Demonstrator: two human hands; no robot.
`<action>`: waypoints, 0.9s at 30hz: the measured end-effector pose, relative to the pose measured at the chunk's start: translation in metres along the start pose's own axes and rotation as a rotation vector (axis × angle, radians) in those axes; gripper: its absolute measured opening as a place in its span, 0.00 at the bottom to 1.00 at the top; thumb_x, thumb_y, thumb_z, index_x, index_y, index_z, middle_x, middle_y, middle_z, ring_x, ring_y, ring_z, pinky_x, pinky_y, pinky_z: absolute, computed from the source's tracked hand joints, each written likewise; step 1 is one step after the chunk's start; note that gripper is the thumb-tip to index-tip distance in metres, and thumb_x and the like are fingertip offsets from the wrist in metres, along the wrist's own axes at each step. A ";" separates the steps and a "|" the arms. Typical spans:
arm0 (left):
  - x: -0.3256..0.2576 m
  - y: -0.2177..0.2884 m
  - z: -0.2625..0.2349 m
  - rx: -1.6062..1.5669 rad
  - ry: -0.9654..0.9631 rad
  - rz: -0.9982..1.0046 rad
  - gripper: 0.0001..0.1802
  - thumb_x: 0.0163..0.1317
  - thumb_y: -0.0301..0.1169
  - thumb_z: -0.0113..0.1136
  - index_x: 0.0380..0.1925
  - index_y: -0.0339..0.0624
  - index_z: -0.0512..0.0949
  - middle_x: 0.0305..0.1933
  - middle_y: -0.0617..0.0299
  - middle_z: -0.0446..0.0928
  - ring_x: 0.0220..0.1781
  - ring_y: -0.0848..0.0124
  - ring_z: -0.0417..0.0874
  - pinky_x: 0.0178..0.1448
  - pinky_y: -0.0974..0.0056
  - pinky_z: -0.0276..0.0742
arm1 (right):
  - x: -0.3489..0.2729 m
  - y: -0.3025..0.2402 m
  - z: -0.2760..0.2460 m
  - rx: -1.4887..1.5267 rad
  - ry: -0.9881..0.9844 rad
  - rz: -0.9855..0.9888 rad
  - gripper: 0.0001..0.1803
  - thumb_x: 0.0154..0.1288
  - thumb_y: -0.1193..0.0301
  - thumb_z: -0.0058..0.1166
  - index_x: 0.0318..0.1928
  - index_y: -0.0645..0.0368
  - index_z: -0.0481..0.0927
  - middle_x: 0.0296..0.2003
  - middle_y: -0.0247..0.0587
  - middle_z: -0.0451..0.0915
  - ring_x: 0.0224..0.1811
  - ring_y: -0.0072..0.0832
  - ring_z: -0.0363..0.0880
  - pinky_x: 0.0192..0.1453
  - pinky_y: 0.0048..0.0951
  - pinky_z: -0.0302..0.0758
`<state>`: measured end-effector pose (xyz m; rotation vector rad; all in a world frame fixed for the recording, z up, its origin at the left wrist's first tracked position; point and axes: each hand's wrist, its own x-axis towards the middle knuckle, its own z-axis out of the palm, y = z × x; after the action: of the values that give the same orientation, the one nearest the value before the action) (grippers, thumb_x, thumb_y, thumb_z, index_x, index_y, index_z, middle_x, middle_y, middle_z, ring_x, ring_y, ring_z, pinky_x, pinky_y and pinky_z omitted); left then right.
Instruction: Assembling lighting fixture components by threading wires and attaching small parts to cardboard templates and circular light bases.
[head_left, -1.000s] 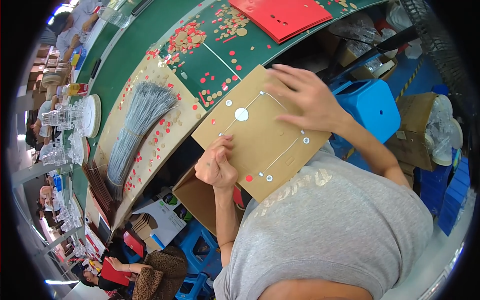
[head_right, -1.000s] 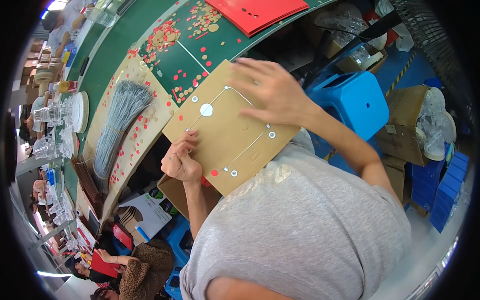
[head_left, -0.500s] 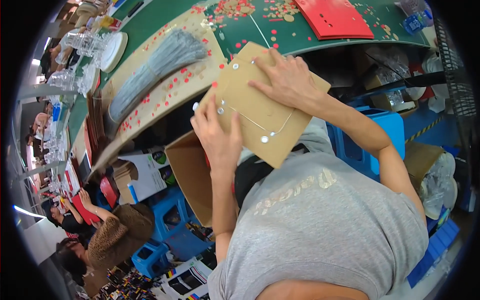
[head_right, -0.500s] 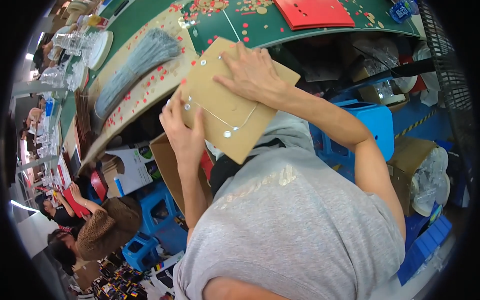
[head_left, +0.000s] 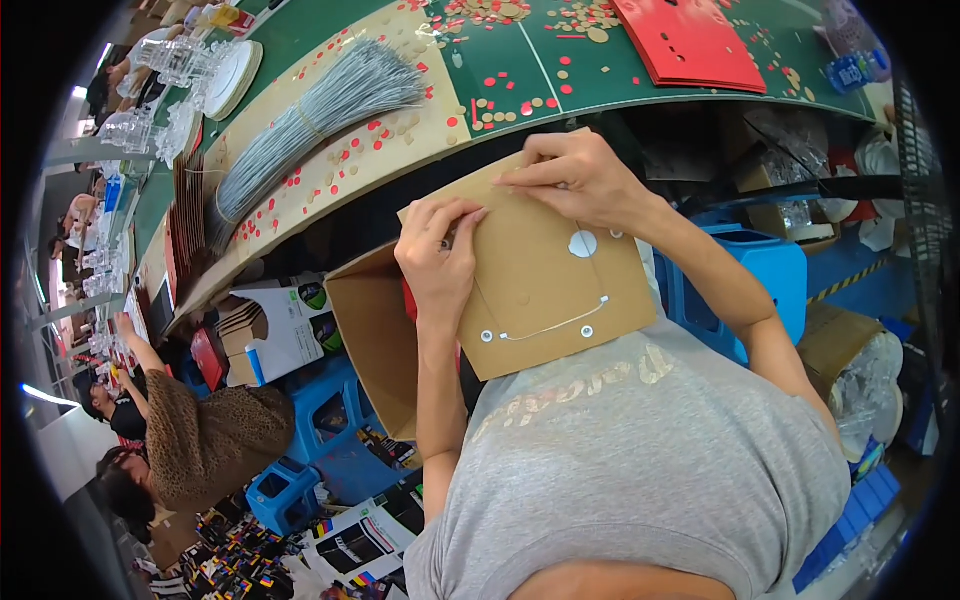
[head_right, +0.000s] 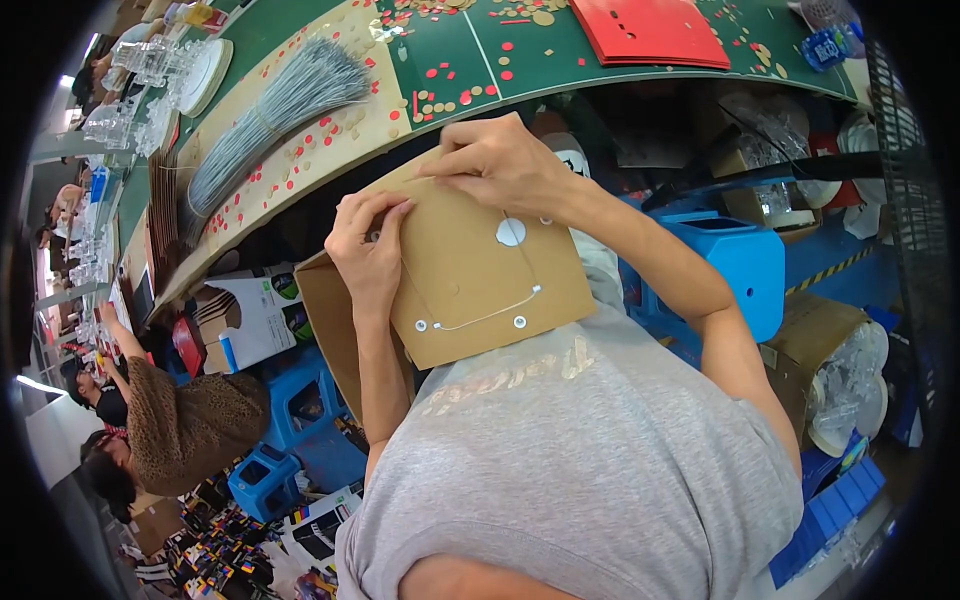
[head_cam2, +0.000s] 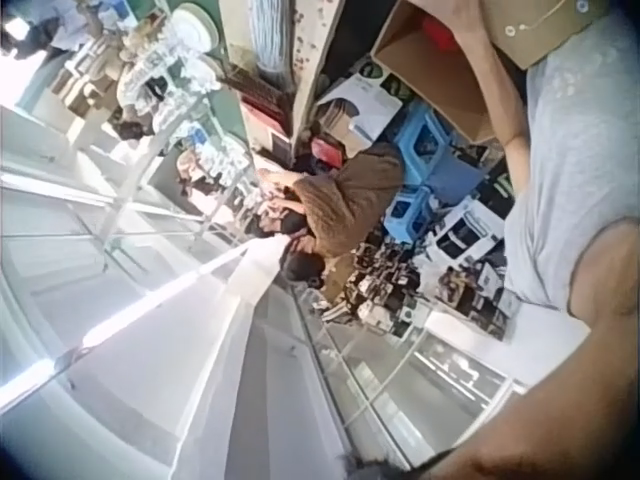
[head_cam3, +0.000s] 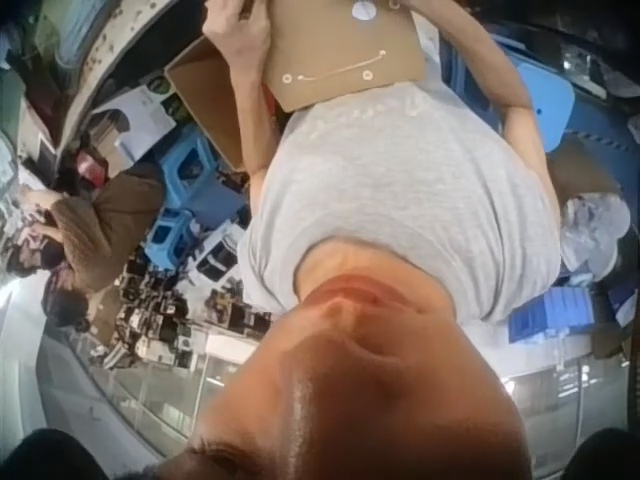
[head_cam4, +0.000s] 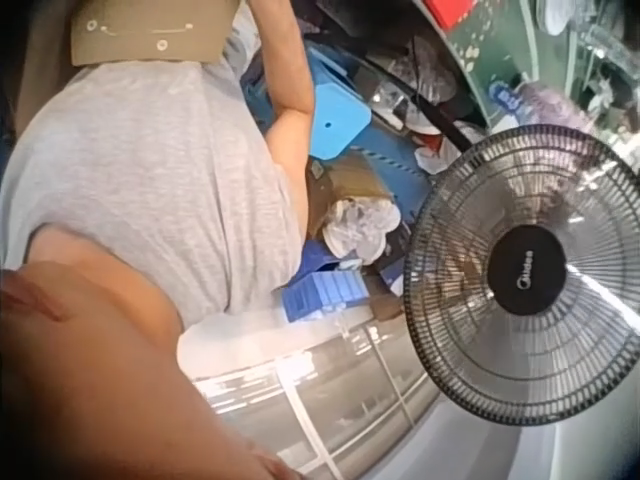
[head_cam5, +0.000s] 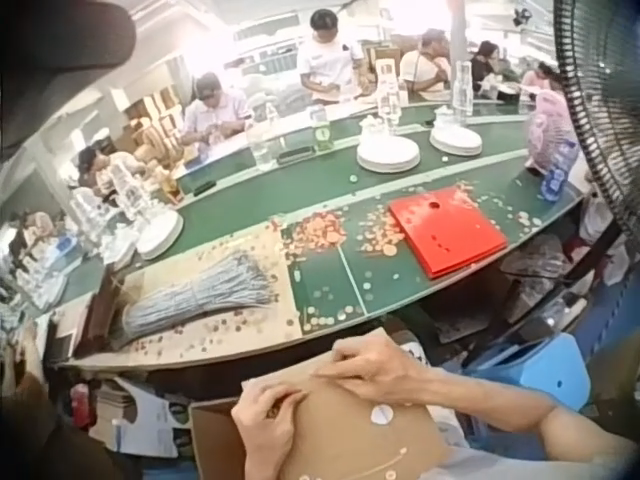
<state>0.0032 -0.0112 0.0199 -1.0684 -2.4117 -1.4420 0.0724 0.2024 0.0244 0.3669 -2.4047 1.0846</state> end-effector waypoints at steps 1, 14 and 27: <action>-0.001 0.000 0.001 -0.025 0.016 -0.002 0.06 0.54 0.17 0.71 0.32 0.35 0.84 0.34 0.56 0.83 0.37 0.61 0.83 0.41 0.63 0.80 | 0.000 -0.004 -0.001 0.016 -0.038 0.094 0.21 0.57 0.80 0.67 0.52 0.51 0.89 0.28 0.35 0.81 0.27 0.30 0.81 0.34 0.26 0.81; 0.007 0.012 0.001 -0.092 -0.079 -0.092 0.08 0.52 0.19 0.73 0.32 0.37 0.85 0.32 0.59 0.83 0.33 0.64 0.83 0.36 0.63 0.79 | -0.008 0.006 -0.001 -0.013 0.012 -0.054 0.15 0.51 0.82 0.67 0.41 0.57 0.91 0.35 0.36 0.83 0.36 0.30 0.82 0.37 0.29 0.81; 0.005 0.011 0.010 0.097 -0.017 0.135 0.08 0.50 0.18 0.75 0.30 0.36 0.85 0.32 0.58 0.83 0.32 0.65 0.84 0.36 0.65 0.79 | -0.005 0.001 0.000 -0.015 -0.015 -0.079 0.10 0.52 0.77 0.70 0.38 0.58 0.90 0.32 0.34 0.83 0.35 0.31 0.80 0.37 0.31 0.79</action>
<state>0.0086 0.0028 0.0241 -1.2000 -2.3437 -1.2649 0.0764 0.2036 0.0206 0.4621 -2.3893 1.0321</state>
